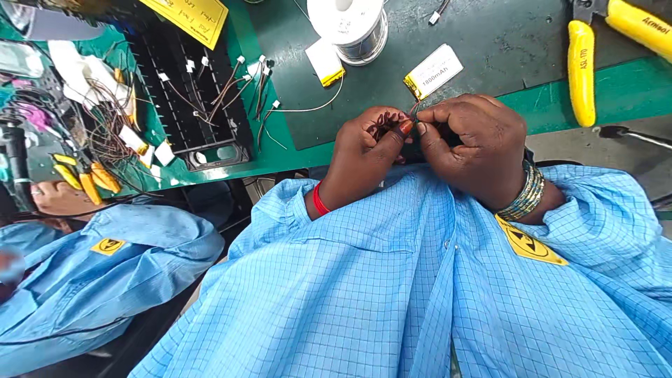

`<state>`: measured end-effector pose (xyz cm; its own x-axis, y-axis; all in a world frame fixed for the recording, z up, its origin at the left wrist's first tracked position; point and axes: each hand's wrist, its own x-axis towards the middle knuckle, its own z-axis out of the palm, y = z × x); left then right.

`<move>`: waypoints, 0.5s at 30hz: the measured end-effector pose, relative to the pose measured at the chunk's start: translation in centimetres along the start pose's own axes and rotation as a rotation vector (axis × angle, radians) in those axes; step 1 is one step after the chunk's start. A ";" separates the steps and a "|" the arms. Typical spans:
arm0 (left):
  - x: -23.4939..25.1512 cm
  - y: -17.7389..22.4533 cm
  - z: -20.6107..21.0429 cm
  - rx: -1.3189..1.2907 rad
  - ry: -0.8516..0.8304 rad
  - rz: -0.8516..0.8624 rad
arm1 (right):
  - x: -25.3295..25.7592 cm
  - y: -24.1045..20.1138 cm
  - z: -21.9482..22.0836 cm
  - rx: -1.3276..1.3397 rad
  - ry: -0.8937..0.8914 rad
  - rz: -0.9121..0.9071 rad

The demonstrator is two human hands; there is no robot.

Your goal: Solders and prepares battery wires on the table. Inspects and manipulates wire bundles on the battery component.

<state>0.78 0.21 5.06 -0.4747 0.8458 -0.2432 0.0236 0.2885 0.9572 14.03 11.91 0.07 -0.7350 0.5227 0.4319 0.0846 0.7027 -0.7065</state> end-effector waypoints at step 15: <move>0.2 -0.8 0.3 0.110 0.006 0.076 | 0.2 -0.1 0.3 -0.024 0.012 0.038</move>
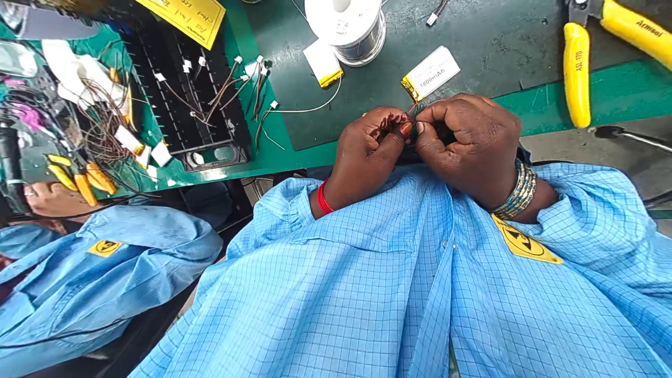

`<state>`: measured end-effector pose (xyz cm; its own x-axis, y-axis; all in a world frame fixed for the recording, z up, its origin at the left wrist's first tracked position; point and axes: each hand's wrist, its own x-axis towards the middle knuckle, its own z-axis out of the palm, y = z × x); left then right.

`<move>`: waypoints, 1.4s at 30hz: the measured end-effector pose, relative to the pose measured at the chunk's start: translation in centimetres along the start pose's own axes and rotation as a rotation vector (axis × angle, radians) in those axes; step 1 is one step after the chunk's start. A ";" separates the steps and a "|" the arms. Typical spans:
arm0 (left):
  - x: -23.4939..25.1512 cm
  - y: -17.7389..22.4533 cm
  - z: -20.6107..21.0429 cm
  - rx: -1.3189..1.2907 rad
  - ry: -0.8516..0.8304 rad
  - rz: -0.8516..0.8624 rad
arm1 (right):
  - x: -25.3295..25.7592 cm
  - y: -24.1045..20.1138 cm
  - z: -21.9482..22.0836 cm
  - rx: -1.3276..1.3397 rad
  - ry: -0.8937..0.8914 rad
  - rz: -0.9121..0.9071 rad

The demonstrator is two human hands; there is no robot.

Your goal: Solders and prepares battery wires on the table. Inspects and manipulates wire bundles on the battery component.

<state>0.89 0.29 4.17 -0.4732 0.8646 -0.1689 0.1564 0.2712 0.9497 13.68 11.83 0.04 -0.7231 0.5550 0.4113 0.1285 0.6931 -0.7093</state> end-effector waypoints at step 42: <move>-0.1 -1.6 0.3 0.277 0.153 0.214 | 2.3 1.1 -1.5 -0.045 -0.171 -0.236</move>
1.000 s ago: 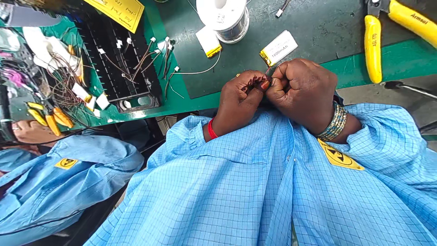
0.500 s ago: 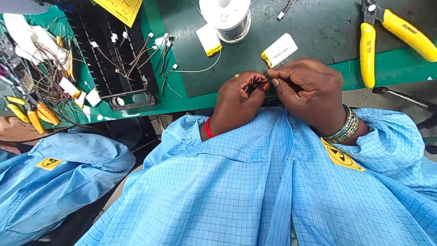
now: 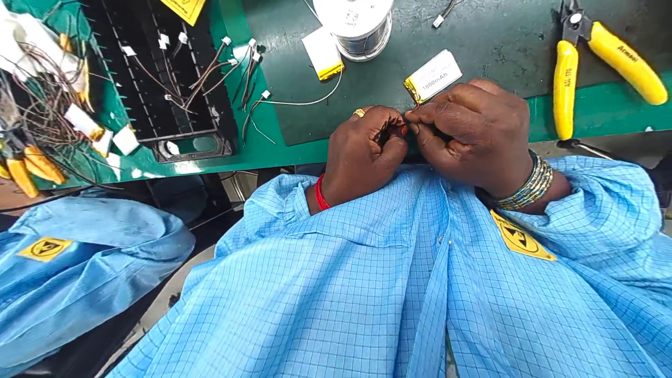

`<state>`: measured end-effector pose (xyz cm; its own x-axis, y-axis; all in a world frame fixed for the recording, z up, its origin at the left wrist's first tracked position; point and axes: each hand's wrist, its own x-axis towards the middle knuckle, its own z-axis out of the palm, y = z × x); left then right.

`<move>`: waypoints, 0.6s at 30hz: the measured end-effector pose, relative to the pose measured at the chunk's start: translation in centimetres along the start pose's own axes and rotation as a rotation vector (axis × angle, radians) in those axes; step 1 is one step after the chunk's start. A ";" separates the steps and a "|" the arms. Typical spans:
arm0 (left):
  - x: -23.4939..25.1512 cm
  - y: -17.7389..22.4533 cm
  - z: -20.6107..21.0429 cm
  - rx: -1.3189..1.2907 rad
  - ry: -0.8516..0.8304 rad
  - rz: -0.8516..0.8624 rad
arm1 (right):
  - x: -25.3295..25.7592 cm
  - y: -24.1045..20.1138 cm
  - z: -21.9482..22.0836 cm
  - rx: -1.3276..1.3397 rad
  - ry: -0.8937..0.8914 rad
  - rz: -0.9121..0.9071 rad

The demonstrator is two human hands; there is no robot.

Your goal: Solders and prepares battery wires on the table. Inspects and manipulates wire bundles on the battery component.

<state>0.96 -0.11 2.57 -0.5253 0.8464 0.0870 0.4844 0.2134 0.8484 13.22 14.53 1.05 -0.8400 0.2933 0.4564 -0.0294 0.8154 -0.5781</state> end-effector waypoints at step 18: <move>0.0 -0.7 0.9 0.151 0.072 0.099 | 0.3 0.2 1.3 -0.077 -0.016 -0.012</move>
<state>1.29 0.15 1.52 -0.5157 0.8312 0.2077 0.6325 0.2059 0.7467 12.26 14.09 0.16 -0.8484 0.2757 0.4520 0.0017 0.8551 -0.5184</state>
